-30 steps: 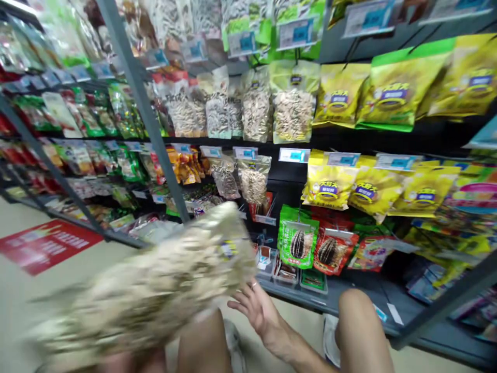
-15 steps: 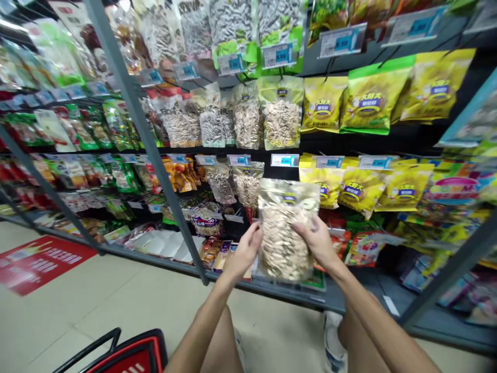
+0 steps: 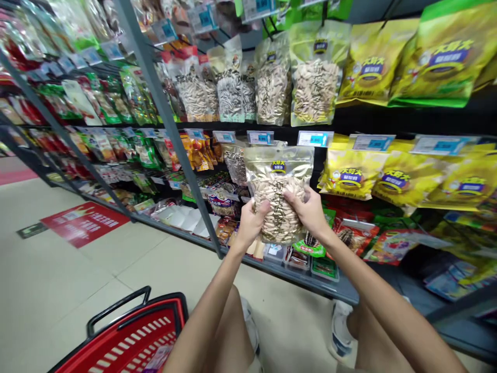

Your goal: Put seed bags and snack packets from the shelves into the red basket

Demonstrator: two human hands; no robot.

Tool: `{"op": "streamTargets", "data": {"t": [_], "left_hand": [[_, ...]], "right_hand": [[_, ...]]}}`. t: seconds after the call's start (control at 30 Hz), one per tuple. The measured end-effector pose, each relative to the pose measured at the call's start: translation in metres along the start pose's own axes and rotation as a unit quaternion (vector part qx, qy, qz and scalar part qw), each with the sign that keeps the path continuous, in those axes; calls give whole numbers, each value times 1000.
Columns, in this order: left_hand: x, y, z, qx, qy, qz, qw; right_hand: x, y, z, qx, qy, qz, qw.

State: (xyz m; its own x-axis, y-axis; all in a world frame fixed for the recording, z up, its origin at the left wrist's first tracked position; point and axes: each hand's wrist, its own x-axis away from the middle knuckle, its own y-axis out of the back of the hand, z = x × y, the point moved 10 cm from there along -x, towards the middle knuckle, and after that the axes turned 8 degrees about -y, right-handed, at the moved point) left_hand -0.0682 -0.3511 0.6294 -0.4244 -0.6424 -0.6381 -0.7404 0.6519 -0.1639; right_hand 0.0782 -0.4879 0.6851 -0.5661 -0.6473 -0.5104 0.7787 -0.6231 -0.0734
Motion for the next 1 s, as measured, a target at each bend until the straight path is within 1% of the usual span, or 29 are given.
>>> {"op": "streamTargets", "data": {"t": [0.07, 0.13, 0.17, 0.2, 0.23, 0.3, 0.37, 0.47, 0.5, 0.57, 0.7, 0.8, 0.9, 1.0], "left_hand": [[13, 12, 26, 3, 40, 11, 999], [26, 18, 61, 17, 102, 42, 994], [27, 21, 77, 27, 126, 51, 990], [24, 25, 90, 34, 140, 50, 988], [16, 29, 99, 38, 140, 37, 989], [-15, 41, 107, 36, 105, -14, 994], [-54, 49, 108, 32, 64, -49, 996], [-107, 54, 106, 32, 29, -65, 997], [-120, 55, 106, 38, 24, -67, 997], [-139, 55, 106, 52, 17, -66, 996], [-156, 51, 103, 74, -15, -50, 996], [-163, 48, 103, 74, -47, -48, 995], [-169, 47, 109, 66, -67, -59, 994], [-171, 44, 117, 58, -67, -60, 994]], "right_hand": [[7, -7, -31, 21, -38, 21, 999], [11, -12, -66, 52, -71, 42, 995], [9, -14, -82, 69, -81, 42, 993], [4, -15, -96, 82, -84, 36, 992], [-4, -16, -105, 89, -82, 25, 992], [-31, -20, -115, 81, -63, 2, 995], [-65, -28, -114, 56, -37, -6, 998], [-111, -42, -101, 37, 4, -4, 999], [-123, -46, -96, 39, 15, -3, 999], [-137, -51, -87, 40, 35, -1, 999], [-147, -50, -78, 26, 66, -14, 997], [-152, -47, -74, 43, 79, -24, 996], [-159, -45, -74, 70, 80, -25, 994], [-166, -41, -77, 94, 73, -30, 993]]}}
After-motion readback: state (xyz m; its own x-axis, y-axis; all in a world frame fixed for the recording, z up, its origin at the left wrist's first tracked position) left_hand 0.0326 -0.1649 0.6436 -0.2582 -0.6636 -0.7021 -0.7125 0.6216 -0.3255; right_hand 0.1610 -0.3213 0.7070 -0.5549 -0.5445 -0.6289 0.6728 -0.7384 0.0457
